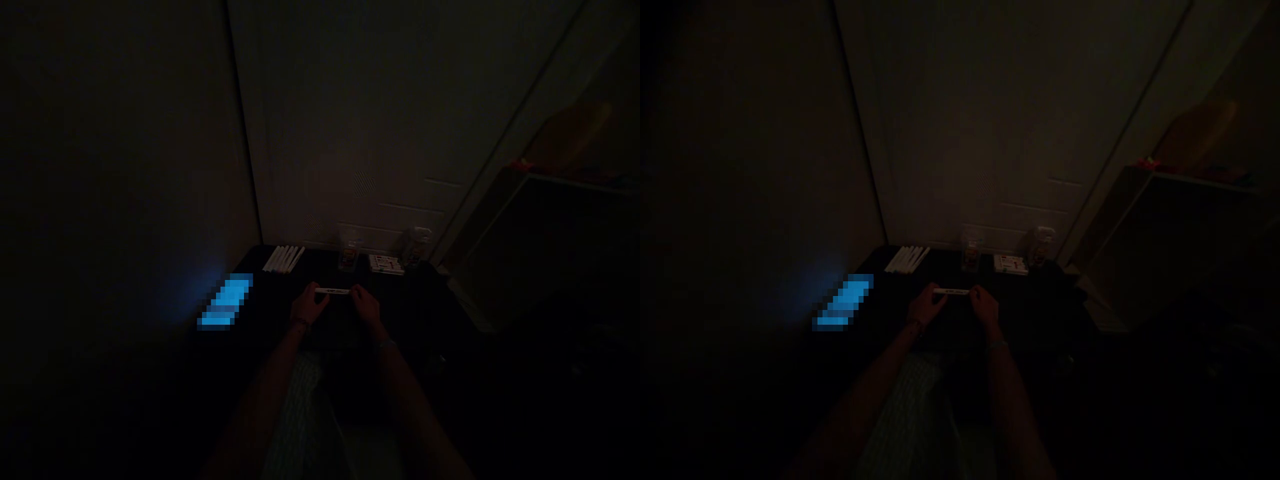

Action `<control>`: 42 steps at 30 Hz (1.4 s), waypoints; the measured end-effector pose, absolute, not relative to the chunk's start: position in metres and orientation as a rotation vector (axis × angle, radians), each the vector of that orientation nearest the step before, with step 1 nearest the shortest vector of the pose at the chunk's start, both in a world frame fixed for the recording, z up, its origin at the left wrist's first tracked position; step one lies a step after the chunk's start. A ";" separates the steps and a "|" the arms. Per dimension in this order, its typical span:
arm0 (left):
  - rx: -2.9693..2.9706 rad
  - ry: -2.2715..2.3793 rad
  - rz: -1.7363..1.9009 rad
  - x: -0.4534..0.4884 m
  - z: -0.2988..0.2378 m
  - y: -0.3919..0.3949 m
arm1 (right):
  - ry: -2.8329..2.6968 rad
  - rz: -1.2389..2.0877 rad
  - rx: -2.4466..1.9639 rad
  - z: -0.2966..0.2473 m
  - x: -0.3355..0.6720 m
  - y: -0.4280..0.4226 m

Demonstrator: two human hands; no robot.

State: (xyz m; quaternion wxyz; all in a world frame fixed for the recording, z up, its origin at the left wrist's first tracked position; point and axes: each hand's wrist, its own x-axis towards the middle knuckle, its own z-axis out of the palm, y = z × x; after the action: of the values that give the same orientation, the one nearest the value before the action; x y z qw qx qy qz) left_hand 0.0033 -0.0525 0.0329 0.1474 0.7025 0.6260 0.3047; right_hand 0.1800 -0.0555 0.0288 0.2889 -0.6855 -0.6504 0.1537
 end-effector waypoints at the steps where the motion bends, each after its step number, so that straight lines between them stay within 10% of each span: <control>1: 2.025 1.801 0.878 0.003 0.032 -0.052 | -1.741 0.416 -1.826 0.028 0.180 -0.055; 42: 2.083 1.962 0.629 0.002 0.025 -0.045 | -1.702 0.442 -1.809 0.023 0.181 -0.055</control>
State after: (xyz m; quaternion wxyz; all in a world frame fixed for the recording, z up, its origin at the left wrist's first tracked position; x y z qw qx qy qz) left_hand 0.0024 -0.0446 0.0253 0.1056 0.7069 0.6660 0.2136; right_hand 0.1813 -0.0550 0.0229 0.3045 -0.6831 -0.6426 0.1668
